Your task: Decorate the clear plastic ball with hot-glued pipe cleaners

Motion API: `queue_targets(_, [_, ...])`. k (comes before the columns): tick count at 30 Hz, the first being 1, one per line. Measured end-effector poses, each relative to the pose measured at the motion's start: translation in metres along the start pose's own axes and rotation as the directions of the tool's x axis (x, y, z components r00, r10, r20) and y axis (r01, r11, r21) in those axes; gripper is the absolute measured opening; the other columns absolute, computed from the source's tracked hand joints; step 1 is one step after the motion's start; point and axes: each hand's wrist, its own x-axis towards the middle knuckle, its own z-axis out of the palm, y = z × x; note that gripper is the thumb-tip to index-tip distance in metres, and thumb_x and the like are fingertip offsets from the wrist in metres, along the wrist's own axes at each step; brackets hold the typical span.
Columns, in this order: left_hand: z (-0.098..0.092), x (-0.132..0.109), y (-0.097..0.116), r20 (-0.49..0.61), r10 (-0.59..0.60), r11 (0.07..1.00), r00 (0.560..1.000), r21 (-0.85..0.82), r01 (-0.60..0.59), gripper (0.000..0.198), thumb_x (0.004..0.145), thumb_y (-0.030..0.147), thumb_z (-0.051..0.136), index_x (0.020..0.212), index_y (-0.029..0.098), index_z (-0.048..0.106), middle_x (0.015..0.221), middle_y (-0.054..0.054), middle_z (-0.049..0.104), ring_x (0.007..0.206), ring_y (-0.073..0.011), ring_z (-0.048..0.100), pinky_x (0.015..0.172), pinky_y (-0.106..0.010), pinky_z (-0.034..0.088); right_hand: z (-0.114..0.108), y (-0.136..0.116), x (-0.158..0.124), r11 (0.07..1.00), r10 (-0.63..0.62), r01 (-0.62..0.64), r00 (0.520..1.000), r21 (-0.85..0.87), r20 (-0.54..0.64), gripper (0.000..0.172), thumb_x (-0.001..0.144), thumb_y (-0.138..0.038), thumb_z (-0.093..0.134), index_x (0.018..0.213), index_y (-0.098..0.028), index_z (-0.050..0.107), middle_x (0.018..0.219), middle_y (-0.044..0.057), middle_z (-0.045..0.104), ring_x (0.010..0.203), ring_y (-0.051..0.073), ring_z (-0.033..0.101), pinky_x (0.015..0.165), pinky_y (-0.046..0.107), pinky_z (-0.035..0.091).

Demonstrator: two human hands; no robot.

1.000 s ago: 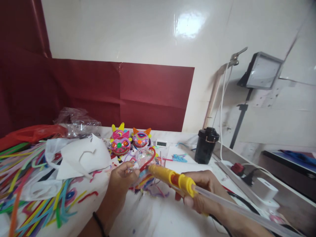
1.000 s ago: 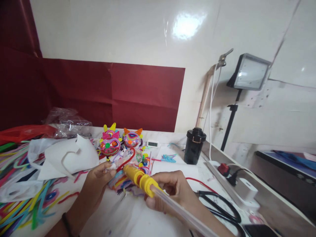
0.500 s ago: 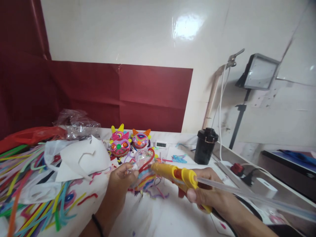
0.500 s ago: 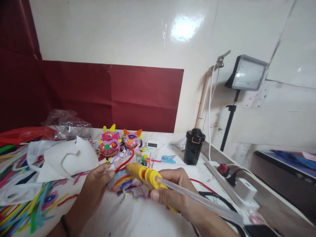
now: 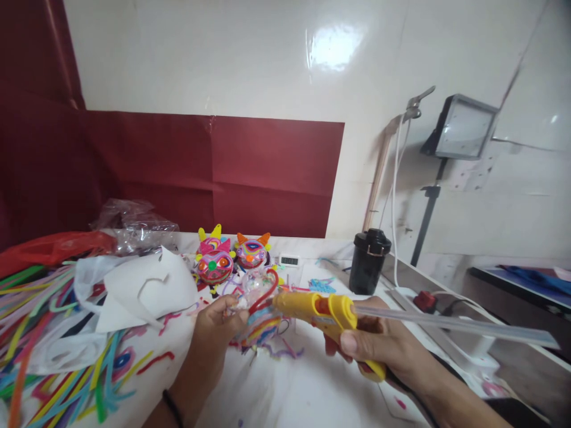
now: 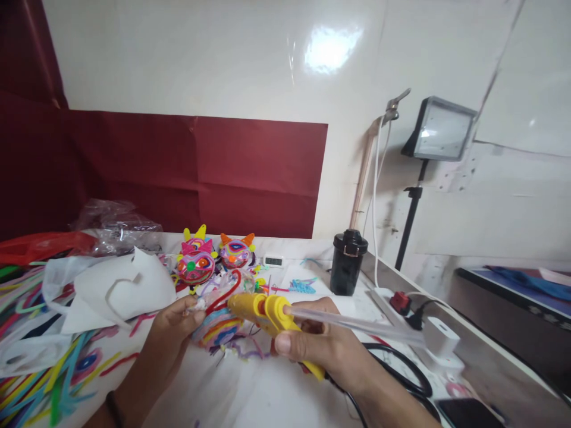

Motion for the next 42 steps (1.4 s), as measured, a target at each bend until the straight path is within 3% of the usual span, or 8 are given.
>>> queue_targets(10, [0.001,0.0,-0.003,-0.021,0.001,0.999,1.0,0.032,-0.001,0.02,0.048,0.02,0.075,0.062,0.016,0.061,0.047,0.006,0.056,0.041,-0.0073,0.048,0.044,-0.018,0.038,0.008,-0.005,0.001,0.999,-0.034,0.033,0.998,0.019,0.045,0.043,0.065,-0.054,0.072,0.065,-0.011,0.068,0.05,-0.003,0.045,0.042,0.007,0.038,0.038,0.02,0.024])
queue_targets(26, [-0.004,-0.002,0.001,0.086,-0.028,0.999,0.996,0.042,0.024,0.017,0.055,0.02,0.075,0.064,0.016,0.062,0.052,0.004,0.061,0.046,-0.0098,0.053,0.046,-0.02,0.041,0.003,-0.003,-0.001,0.998,-0.057,0.057,0.998,-0.027,0.029,0.043,0.067,-0.054,0.072,0.065,-0.011,0.068,0.052,-0.001,0.049,0.044,0.008,0.039,0.041,0.021,0.025])
queue_targets(35, [0.003,-0.008,0.01,0.023,-0.036,0.999,0.999,0.028,0.035,0.019,0.05,0.018,0.076,0.064,0.016,0.063,0.055,0.002,0.063,0.053,-0.0153,0.06,0.05,-0.024,0.047,-0.001,-0.001,0.0,0.998,-0.042,0.041,0.999,-0.041,-0.02,0.043,0.065,-0.055,0.072,0.064,-0.012,0.069,0.049,-0.001,0.05,0.042,0.008,0.041,0.039,0.02,0.026])
queue_targets(42, [0.0,-0.006,0.009,0.01,-0.029,0.999,1.0,0.027,0.029,0.019,0.049,0.018,0.076,0.063,0.017,0.063,0.052,0.003,0.062,0.05,-0.0151,0.059,0.048,-0.024,0.046,0.001,-0.006,0.0,1.0,-0.012,0.012,1.0,-0.01,-0.028,0.044,0.062,-0.056,0.074,0.063,-0.012,0.068,0.05,0.0,0.053,0.041,0.007,0.04,0.037,0.019,0.027])
